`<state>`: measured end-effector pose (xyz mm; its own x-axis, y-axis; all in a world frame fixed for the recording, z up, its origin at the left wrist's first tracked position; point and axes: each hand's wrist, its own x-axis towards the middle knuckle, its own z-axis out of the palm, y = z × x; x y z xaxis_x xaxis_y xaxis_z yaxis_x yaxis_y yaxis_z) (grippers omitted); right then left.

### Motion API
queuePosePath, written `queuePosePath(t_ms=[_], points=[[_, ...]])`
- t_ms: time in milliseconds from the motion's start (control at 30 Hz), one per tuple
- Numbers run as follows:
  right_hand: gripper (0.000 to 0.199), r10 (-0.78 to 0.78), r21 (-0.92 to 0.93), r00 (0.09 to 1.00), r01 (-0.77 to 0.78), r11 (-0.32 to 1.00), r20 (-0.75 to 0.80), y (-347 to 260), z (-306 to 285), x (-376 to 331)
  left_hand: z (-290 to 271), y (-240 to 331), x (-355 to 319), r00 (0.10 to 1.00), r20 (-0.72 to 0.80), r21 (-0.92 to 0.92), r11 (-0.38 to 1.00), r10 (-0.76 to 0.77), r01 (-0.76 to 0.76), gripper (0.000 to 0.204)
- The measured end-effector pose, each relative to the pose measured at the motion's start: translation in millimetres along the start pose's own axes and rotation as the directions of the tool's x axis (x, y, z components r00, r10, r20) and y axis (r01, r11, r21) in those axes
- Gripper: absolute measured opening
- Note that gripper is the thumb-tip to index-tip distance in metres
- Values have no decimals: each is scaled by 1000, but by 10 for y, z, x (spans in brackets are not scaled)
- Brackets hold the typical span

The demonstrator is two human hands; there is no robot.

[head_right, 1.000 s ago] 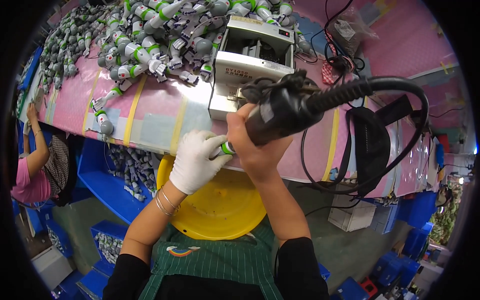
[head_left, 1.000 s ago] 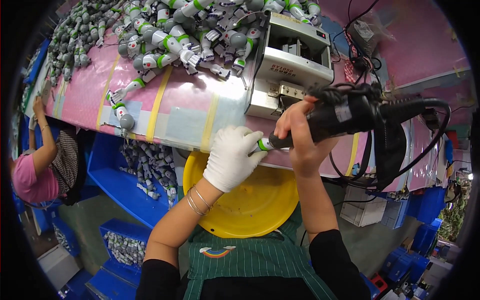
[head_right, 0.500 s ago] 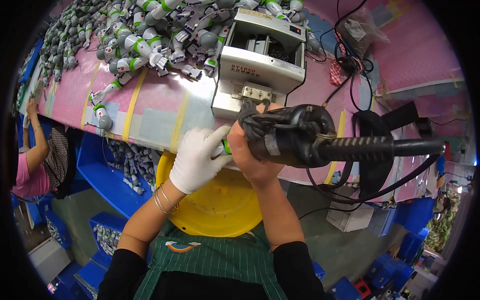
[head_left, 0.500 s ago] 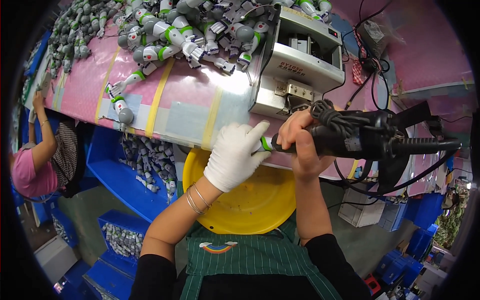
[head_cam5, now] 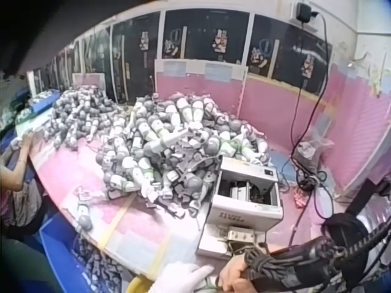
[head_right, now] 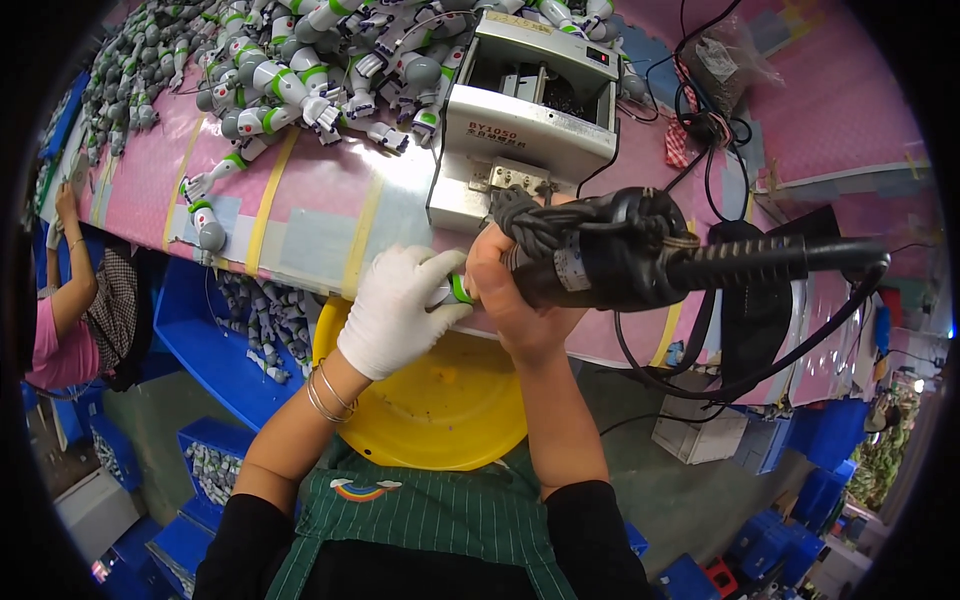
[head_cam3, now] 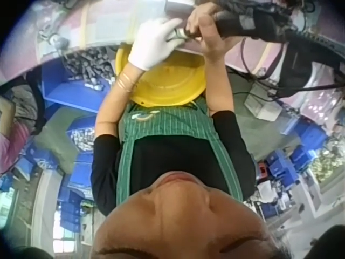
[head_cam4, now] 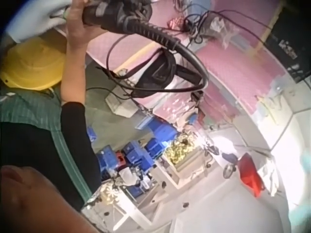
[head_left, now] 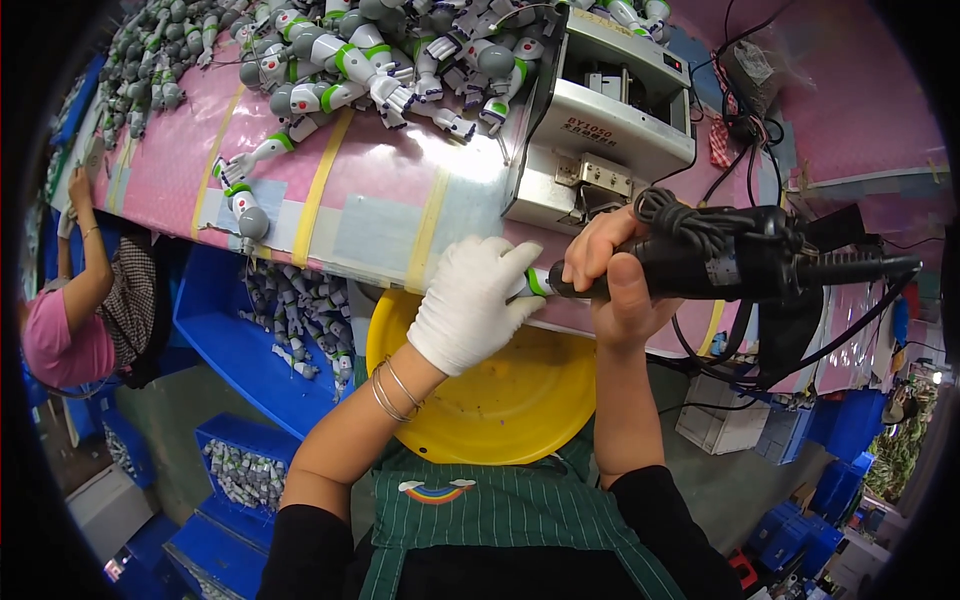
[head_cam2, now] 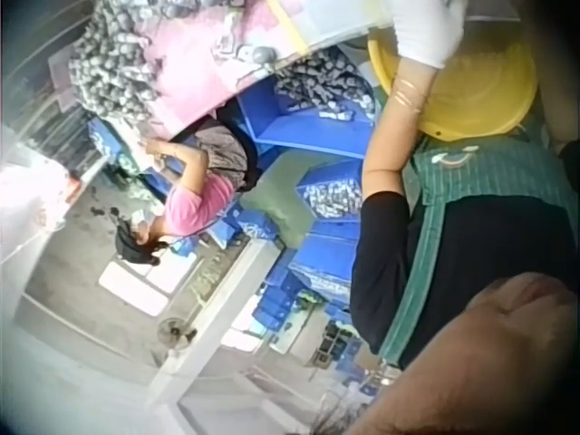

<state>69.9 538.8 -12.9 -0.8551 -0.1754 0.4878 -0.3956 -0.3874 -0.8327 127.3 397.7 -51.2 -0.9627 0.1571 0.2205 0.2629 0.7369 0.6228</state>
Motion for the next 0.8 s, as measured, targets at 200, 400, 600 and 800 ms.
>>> queuePosePath(t_ms=[200, 400, 600, 800], points=[[28, -29, 8, 997, 30, 1000, -66, -50, 119, -21, 20, -33, 13, 999, -47, -7, 1000, 16, -16, 45], [15, -69, -229, 936, -13, 973, -346, 47, 316, -66, -21, -81, -2, 999, -45, -38, 999, 19, -21, 30], [12, 125, -70, 987, -132, 989, -99, -241, 34, -149, 56, -54, -190, 988, 20, -169, 975, 152, -147, 27], [24, -156, -116, 947, 128, 985, -281, -635, 51, 355, -998, -756, -340, 810, -584, 367, 874, -51, 319, 47]])
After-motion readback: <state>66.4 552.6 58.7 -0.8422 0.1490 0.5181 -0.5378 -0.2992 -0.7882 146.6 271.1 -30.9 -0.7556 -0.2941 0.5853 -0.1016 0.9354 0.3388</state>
